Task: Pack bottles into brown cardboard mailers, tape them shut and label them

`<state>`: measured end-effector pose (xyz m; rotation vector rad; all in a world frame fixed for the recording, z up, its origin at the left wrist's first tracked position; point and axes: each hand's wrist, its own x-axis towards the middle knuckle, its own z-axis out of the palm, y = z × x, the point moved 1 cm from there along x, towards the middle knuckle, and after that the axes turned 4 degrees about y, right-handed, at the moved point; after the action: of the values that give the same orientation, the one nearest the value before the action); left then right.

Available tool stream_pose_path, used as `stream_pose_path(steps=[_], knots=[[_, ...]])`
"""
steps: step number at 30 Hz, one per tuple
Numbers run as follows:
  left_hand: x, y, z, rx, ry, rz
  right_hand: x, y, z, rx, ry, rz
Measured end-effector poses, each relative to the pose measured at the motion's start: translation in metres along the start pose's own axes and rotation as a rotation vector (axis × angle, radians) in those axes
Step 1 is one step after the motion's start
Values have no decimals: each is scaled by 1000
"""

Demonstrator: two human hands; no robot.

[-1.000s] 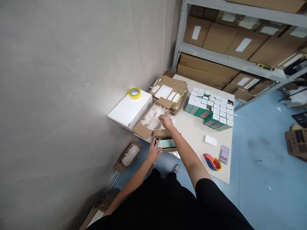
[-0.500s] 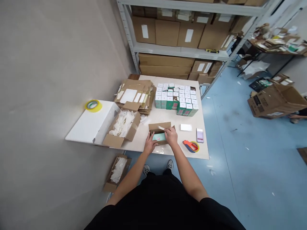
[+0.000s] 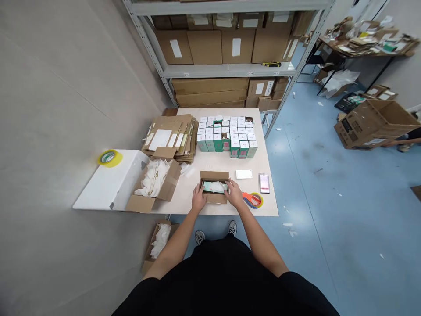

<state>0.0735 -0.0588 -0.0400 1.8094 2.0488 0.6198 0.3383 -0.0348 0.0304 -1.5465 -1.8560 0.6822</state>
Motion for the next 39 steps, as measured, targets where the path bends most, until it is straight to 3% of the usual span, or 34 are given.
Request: stream_pose_path(steps=[3, 5, 7, 12, 15, 22, 26, 33, 36, 39], knots=[[-10, -18, -3, -34, -21, -88, -3, 17, -3, 67, 68, 158], [-16, -26, -6, -107, -67, -114, -7, 29, 0, 113, 40, 340], [-21, -30, -11, -175, -118, -134, -12, 35, 9, 159, -31, 430], [-26, -29, -23, -214, -161, -113, -16, 38, 43, 237, -217, 264], [-20, -31, -31, -194, -202, -96, -14, 43, 58, 253, -245, 255], [9, -39, -44, -240, -240, -35, -27, 47, 55, 376, -143, 296], [29, -33, -45, -227, -238, 17, -34, 38, 61, 393, -37, 411], [48, -27, -32, -62, -214, -56, -21, 35, 87, 164, 262, 616], [58, -27, -32, -10, -246, -32, -21, 38, 92, 57, 273, 716], [79, -21, -37, 41, -307, 84, -26, 39, 93, 4, 248, 798]])
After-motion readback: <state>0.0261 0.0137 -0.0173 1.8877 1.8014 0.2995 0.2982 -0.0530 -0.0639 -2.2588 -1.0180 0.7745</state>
